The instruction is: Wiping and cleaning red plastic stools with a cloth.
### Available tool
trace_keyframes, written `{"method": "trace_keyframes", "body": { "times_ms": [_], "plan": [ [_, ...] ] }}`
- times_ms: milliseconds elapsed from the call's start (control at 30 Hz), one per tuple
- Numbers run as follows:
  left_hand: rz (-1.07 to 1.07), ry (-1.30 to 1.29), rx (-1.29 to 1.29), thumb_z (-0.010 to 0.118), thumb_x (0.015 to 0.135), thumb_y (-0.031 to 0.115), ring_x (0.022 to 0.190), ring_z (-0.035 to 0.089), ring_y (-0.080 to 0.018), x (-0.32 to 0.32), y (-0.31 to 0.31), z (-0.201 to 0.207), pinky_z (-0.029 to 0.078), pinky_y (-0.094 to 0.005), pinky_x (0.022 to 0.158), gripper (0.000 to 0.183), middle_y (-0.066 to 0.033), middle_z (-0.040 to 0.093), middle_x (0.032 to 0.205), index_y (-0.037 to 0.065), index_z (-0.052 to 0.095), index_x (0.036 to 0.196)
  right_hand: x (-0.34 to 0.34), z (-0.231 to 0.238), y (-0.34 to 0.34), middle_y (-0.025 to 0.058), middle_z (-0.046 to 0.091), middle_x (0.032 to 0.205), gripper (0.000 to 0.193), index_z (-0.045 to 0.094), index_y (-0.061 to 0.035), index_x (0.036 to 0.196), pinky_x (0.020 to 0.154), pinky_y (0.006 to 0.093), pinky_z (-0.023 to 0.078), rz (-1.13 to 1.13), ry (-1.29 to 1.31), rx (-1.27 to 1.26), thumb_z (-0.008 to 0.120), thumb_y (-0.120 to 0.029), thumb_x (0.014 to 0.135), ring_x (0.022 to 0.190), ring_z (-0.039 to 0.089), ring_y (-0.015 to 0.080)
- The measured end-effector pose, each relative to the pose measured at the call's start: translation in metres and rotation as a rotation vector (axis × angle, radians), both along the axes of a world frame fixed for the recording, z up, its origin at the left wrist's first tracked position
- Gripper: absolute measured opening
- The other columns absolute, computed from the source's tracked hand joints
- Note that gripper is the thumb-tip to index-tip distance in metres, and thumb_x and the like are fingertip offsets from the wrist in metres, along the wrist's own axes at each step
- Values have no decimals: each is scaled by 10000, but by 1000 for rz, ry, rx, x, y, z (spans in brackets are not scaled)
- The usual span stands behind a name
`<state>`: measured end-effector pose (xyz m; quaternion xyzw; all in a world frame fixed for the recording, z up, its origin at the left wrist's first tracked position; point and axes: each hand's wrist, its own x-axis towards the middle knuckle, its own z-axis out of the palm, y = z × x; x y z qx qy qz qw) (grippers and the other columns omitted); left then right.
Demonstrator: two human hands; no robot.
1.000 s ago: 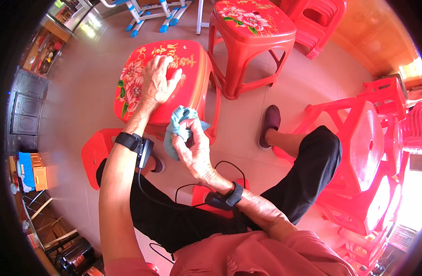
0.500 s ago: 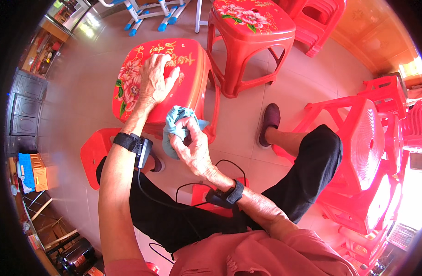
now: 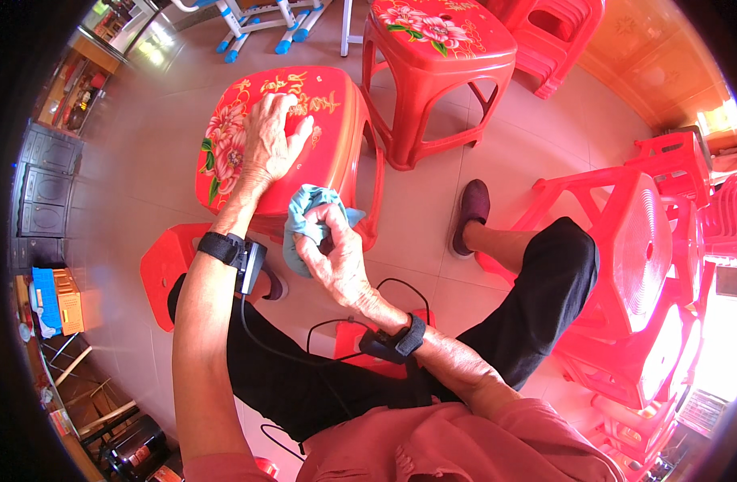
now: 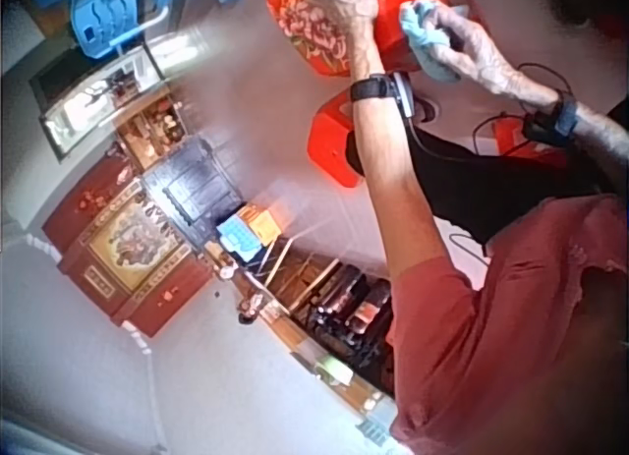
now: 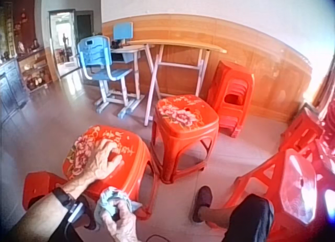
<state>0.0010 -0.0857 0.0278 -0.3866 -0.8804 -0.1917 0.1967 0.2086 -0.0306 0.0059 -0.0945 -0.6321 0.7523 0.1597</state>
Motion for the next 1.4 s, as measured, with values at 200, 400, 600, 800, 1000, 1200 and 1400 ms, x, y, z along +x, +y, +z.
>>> {"method": "trace_keyframes", "body": {
  "times_ms": [200,400,600,800,1000,1200,1400],
  "plan": [
    [-15,4,14,660,834,288,1060,507,-321,-1,-1,-1,380,-504,920,344,-118,538,1069,85,545,1088,-1,-1,2,-12,528,790,198,510,-66,1004,658,241,436,25,-14,-9,619,-67,839,727,490,60],
    [-22,-5,13,663,831,273,1069,507,-324,-1,-2,-1,380,-508,928,348,-120,534,1077,80,541,1094,-1,1,3,113,575,831,257,531,-64,998,705,345,487,33,-56,-20,651,-77,771,765,580,223],
    [-12,-18,-5,660,833,276,1074,505,-324,-2,-2,0,375,-505,935,361,-122,531,1087,71,537,1104,-1,1,3,111,575,820,263,528,-67,998,693,346,488,33,-47,-27,656,-85,768,751,579,224],
    [-7,-16,-16,649,841,297,1079,505,-319,-2,-1,0,368,-503,942,373,-118,526,1093,66,531,1108,-2,-2,3,109,574,814,263,526,-66,996,685,343,489,14,-5,7,654,-81,767,742,579,218],
    [4,-29,-14,644,846,305,1080,504,-320,-2,-2,-1,361,-510,950,357,-121,525,1093,80,534,1100,-1,-1,3,106,572,809,269,520,-66,1000,683,338,489,32,-21,-5,652,-72,765,732,580,212],
    [12,-21,-21,643,849,306,1077,506,-322,-2,-1,-1,362,-515,952,346,-125,526,1084,86,538,1094,-3,-7,3,102,574,823,270,515,-67,999,688,339,488,17,43,33,650,-68,765,749,581,214],
    [12,-9,-23,644,851,307,1073,508,-324,-2,-1,0,367,-514,948,345,-128,528,1077,84,540,1092,-2,-3,3,104,580,839,273,516,-70,999,709,345,488,17,22,28,654,-64,764,771,586,224]
  ]
}}
